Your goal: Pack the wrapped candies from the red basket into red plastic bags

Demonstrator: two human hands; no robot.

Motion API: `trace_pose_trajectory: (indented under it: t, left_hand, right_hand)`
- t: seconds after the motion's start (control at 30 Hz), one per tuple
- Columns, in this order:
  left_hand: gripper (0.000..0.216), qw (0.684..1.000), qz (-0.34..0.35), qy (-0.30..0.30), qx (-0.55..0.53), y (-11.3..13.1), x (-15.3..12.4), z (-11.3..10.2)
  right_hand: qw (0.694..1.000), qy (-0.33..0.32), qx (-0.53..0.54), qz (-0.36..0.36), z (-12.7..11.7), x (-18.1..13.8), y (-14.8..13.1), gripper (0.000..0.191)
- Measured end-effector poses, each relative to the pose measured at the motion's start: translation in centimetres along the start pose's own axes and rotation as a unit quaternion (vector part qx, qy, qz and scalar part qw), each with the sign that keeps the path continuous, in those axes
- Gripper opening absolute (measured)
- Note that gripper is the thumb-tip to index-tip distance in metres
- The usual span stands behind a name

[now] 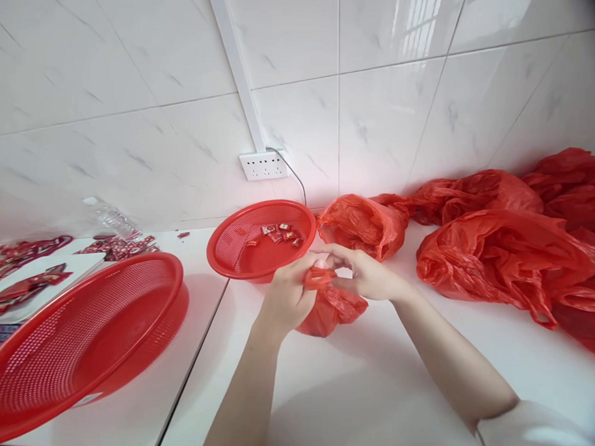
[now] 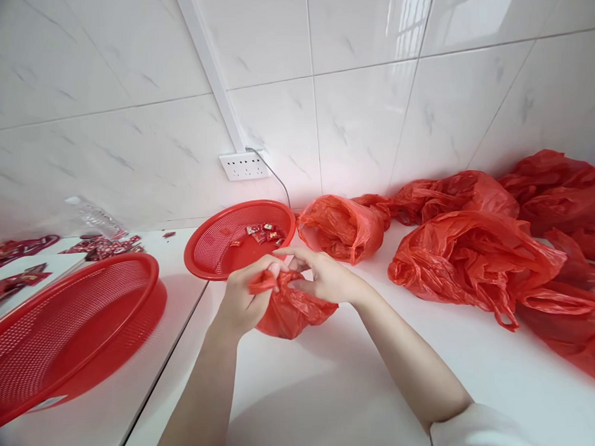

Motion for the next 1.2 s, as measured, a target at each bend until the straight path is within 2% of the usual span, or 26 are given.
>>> trace_pose_trajectory:
  t: [0.1,0.2,0.3,0.4,0.53,0.6,0.7,0.8,0.87,0.93,0.97,1.03,1.1,1.2]
  left_hand:
    - [0.022,0.997,0.04,0.062,-0.029,-0.4,0.4,-0.3]
    - [0.025,0.997,0.017,0.062,-0.048,-0.5,0.9,-0.6]
    - [0.021,0.999,-0.023,0.029,-0.024,-0.4,1.1,-0.9]
    - [0.018,0.996,-0.062,-0.033,-0.058,-0.8,1.1,-1.1]
    - [0.022,0.985,-0.111,-0.095,-0.09,-1.6,1.2,-0.7]
    - [0.019,0.99,-0.105,-0.071,-0.062,-1.8,1.2,-0.5]
    - [0.016,0.996,-0.065,0.031,0.053,-2.0,1.1,-0.3]
    - [0.02,0.979,-0.053,0.125,0.152,-2.2,0.9,0.0]
    - [0.025,0.98,-0.071,0.138,0.124,-2.2,0.8,0.3]
    - [0.03,0.989,-0.093,0.106,0.033,-2.3,0.8,0.8]
    - [0.031,0.991,-0.101,0.081,-0.015,-2.3,0.9,1.0]
    - [0.03,0.989,-0.111,0.027,-0.09,-2.4,1.1,1.2]
    - [0.034,0.984,-0.121,-0.014,-0.133,-2.7,1.3,1.3]
    - [0.045,0.975,-0.15,-0.037,-0.162,-3.4,1.5,0.9]
  right_hand:
    - [0.999,0.016,-0.038,0.023,0.5,0.1,0.5,0.058]
    - [0.998,0.04,-0.048,0.02,0.6,0.3,0.7,0.048]
    - [0.997,0.064,-0.026,0.017,0.5,0.4,0.8,0.037]
    - [0.997,0.037,0.053,0.036,0.2,0.5,0.9,0.031]
    - [0.991,0.037,0.115,0.059,-0.2,0.6,0.9,0.025]
    - [0.989,0.042,0.122,0.07,-0.2,0.6,0.8,0.023]
    - [0.989,0.053,0.108,0.082,0.1,0.5,0.8,0.024]
    - [0.99,0.026,0.102,0.099,0.4,0.3,1.0,0.031]
    - [0.985,-0.022,0.121,0.124,0.5,0.2,1.1,0.044]
    - [0.974,-0.059,0.154,0.153,0.6,0.1,1.2,0.053]
    - [0.969,-0.064,0.171,0.168,0.7,0.2,1.3,0.048]
    - [0.964,-0.026,0.186,0.189,0.8,0.4,1.7,0.036]
    - [0.963,0.053,0.176,0.197,0.9,0.8,2.2,0.038]
    - [0.948,0.149,0.189,0.206,1.2,1.1,2.9,0.037]
Point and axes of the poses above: each hand's wrist, its own x-axis towards the middle knuckle, its own z-axis out of the palm, y = z × x, the point moved 2 cm from there along x, towards the middle knuckle, and after that the axes turned 14 degrees about y, right-handed, at the moved point
